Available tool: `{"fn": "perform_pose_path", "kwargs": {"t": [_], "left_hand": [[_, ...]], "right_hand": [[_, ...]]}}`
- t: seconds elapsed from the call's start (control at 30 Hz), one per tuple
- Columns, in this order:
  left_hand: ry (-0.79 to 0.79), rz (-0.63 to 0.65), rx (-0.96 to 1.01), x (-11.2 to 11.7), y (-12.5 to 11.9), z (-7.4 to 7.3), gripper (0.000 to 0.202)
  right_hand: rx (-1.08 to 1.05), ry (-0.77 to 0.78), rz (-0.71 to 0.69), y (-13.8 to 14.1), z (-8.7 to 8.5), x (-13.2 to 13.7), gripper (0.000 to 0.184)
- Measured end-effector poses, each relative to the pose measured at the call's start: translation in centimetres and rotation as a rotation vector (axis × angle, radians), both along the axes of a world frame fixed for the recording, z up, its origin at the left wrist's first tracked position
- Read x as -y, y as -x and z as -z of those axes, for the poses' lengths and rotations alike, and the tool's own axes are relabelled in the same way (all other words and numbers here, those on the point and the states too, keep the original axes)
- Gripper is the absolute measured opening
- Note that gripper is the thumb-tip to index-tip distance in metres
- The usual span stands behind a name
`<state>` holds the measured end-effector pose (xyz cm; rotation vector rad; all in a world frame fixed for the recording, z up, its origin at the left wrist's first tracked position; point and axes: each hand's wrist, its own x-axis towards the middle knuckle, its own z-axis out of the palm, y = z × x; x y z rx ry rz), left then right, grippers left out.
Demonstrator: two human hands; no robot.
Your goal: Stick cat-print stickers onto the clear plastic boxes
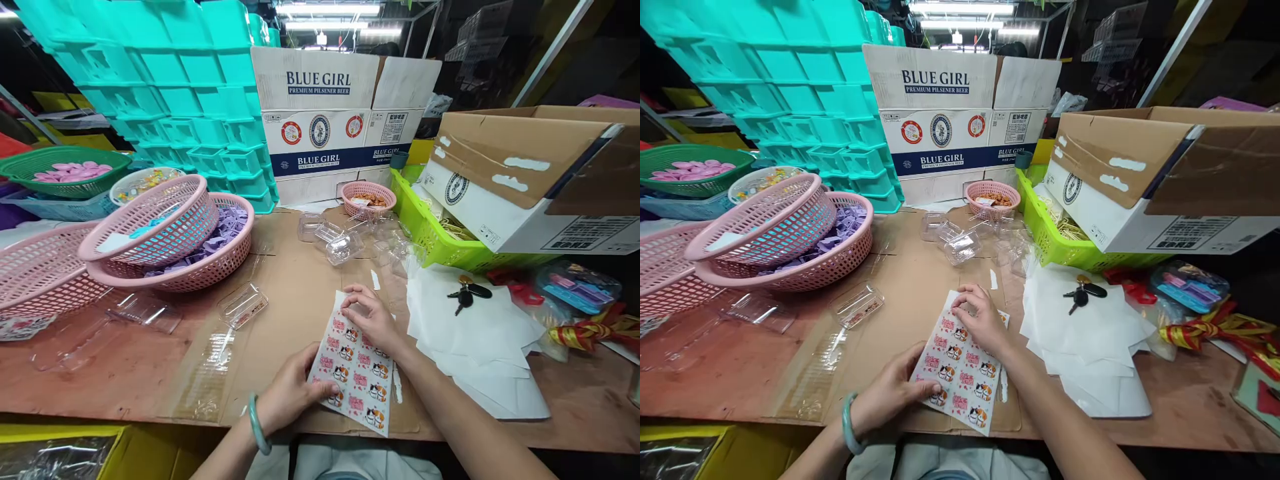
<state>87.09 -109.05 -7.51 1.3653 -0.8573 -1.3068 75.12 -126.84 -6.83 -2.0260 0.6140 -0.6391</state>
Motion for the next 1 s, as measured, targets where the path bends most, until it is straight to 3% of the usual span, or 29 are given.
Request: {"fn": "perform_pose_path", "kwargs": {"t": [0.1,0.2,0.27,0.37,0.47,0.57,0.67,0.77,0.9,1.0], "left_hand": [[0.000,-0.088,-0.140,2.2,-0.9,-1.4,0.043],[-0.007,-0.195,-0.176,5.0,-1.5,-1.5,0.039],[0.021,-0.226,-0.063,6.1,-1.7,-0.7,0.036],[0.045,-0.308,0.296,6.0,-2.0,0.8,0.029],[0.013,-0.270,0.601,4.4,-2.4,1.4,0.023],[0.090,-0.323,0.827,3.0,-2.3,0.6,0.023],[0.240,-0.424,0.971,2.9,-1.5,-0.5,0.040],[0.281,-0.325,0.897,3.6,-0.2,-1.3,0.036],[0.293,-0.208,0.814,4.5,0.6,-1.7,0.034],[0.309,-0.142,0.842,5.1,0.6,-1.8,0.034]], "right_hand": [[0.042,0.074,-0.064,0.2,0.0,-0.8,0.007],[0.070,0.174,-0.139,0.7,-0.1,-2.5,0.012],[0.113,0.206,-0.154,1.5,-0.4,-3.7,0.013],[0.216,0.146,-0.059,3.6,-1.8,-4.4,0.011],[0.319,0.168,0.234,6.1,-3.8,-1.3,0.006],[0.139,0.482,0.475,7.5,-5.3,5.1,0.030],[-0.185,0.699,0.290,7.0,-5.6,11.2,0.049],[-0.349,0.764,0.138,5.4,-5.2,14.5,0.063],[-0.410,0.770,0.133,4.5,-4.3,15.7,0.074],[-0.343,0.732,0.136,5.4,-4.0,14.9,0.073]]}}
